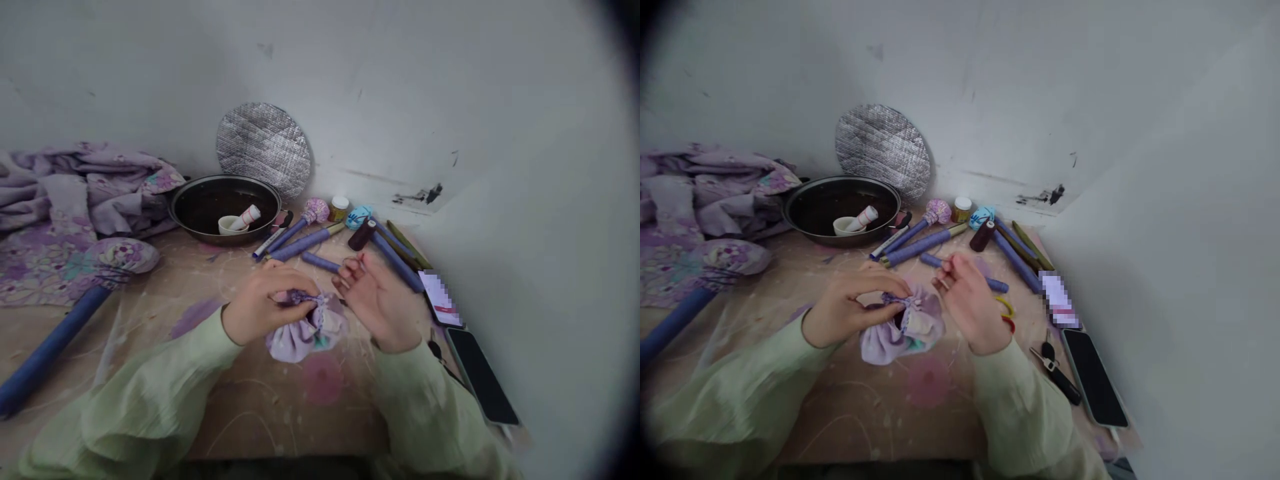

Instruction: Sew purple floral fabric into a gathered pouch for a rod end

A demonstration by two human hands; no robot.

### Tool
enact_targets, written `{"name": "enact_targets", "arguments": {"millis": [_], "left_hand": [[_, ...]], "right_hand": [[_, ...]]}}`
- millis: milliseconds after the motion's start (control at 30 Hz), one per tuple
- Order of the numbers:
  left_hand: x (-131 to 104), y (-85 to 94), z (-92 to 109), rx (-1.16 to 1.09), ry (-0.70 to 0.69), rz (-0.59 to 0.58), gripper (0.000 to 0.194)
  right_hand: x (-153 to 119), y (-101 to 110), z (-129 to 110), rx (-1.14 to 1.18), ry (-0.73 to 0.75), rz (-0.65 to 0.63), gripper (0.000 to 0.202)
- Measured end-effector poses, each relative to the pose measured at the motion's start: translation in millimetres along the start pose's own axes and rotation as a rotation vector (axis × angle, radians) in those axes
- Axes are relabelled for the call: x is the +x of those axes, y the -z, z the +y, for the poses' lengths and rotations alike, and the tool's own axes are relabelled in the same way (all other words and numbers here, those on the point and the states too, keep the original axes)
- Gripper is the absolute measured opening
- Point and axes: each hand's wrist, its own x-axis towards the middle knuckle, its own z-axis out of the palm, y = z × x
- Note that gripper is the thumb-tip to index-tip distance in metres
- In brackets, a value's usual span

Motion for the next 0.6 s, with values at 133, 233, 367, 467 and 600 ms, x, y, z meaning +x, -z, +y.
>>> {"name": "enact_targets", "arguments": {"millis": [133,233,367,467,600], "left_hand": [[-0.4,4.2,6.0,0.013,-0.005,-0.014,0.004],[0.5,6.2,8.1,0.013,-0.031,0.004,0.005],[1.9,8.2,9.9,-0.006,-0.058,0.029,0.005],[2.1,9.6,11.9,0.019,-0.078,0.027,0.005],[0.6,11.5,14.7,0.140,-0.056,0.078,0.004]], "right_hand": [[-9.2,-11.7,17.1,-0.100,0.382,0.070,0.005],[-10.0,-11.9,16.9,-0.204,0.745,0.126,0.008],[-14.4,-16.1,13.7,-0.137,0.511,0.022,0.005],[-15.7,-17.3,13.5,-0.089,0.273,-0.023,0.011],[-21.4,-13.2,17.3,-0.232,0.351,0.002,0.010]]}}
